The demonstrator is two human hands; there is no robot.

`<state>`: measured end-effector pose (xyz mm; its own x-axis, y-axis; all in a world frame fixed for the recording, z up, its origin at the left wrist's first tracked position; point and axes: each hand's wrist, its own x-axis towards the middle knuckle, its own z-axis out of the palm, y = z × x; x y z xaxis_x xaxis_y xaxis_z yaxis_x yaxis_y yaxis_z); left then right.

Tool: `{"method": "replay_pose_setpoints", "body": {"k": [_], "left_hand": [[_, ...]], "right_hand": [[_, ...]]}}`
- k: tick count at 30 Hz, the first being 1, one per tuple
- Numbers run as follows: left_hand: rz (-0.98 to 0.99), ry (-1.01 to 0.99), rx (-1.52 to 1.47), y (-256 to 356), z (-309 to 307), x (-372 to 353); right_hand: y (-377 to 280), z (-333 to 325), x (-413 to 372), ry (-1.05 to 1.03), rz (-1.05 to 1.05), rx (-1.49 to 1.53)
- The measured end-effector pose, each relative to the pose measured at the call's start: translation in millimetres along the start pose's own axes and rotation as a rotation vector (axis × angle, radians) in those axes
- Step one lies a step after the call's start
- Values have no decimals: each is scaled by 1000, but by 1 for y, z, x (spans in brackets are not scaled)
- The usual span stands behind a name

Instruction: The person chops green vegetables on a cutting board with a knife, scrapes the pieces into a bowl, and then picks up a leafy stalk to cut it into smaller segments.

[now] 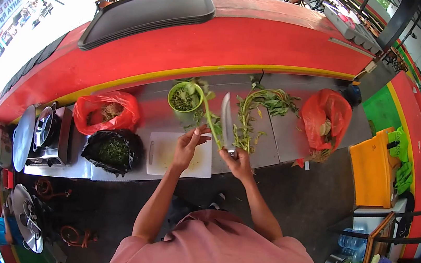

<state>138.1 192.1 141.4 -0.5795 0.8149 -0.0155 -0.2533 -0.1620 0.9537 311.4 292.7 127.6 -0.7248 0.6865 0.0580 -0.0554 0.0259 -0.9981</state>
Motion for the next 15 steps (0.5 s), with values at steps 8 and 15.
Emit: {"method": "replay_pose_setpoints", "body": {"k": [8,15], "left_hand": [[17,51,20,-16,-84,-6],[33,110,127,3,-136,-12]], "right_hand": [[51,86,-12,-19,70,-5],[69,157,-6,46,123,-7]]}}
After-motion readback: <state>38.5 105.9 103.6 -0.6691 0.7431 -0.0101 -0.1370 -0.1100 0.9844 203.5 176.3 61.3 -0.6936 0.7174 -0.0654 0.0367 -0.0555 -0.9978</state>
